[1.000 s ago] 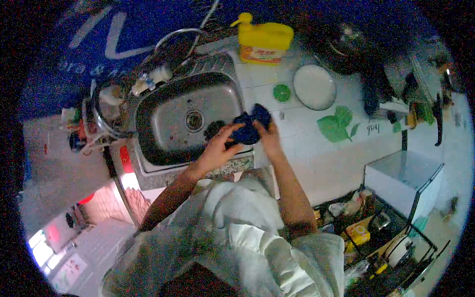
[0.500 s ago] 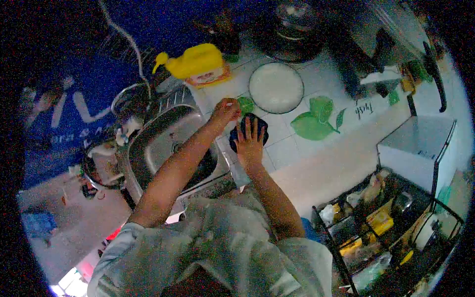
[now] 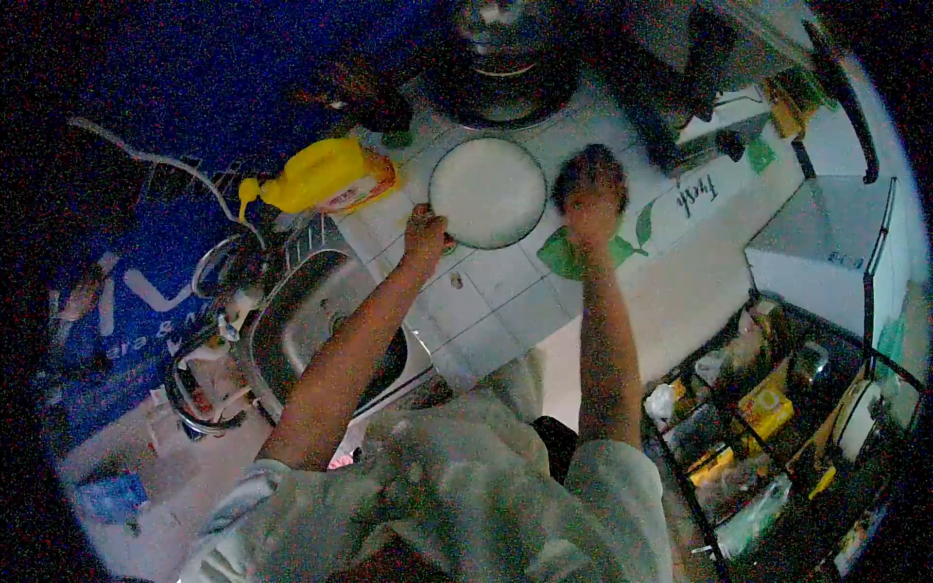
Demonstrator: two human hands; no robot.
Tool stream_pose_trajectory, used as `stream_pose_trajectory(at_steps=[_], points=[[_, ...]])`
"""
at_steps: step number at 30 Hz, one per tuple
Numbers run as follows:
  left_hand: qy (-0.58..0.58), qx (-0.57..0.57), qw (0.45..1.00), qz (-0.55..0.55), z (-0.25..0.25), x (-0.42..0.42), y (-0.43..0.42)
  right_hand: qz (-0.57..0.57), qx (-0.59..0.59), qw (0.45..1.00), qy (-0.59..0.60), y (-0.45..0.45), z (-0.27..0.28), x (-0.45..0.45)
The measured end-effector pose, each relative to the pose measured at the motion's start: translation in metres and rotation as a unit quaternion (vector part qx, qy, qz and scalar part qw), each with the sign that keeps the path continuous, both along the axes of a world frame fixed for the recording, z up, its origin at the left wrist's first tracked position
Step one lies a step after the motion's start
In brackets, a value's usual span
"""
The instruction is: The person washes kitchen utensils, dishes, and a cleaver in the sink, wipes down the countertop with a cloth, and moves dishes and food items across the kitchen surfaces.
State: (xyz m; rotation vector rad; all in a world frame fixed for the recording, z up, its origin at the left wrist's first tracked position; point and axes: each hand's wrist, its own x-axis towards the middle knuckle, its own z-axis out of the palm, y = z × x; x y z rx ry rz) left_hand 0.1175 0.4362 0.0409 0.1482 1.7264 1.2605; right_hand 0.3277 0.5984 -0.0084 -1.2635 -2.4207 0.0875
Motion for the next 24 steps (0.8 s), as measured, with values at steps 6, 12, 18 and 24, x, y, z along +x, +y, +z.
stream_pose_trajectory(at_steps=[6,12,18,24], points=[[0.077,-0.003,0.997,0.023,0.049,-0.011,-0.116,0.228,-0.092,0.965,-0.096,-0.074,0.035,-0.015],[0.117,-0.062,0.98,0.151,0.094,-0.018,-0.224,0.029,0.005,1.0,-0.002,0.012,0.013,-0.04],[0.151,-0.058,0.968,0.19,0.085,-0.025,-0.301,0.105,-0.053,0.993,0.016,-0.104,0.024,-0.138],[0.091,-0.059,0.932,0.347,0.081,-0.017,-0.34,0.329,-0.18,0.902,0.215,-0.233,0.027,-0.195]])
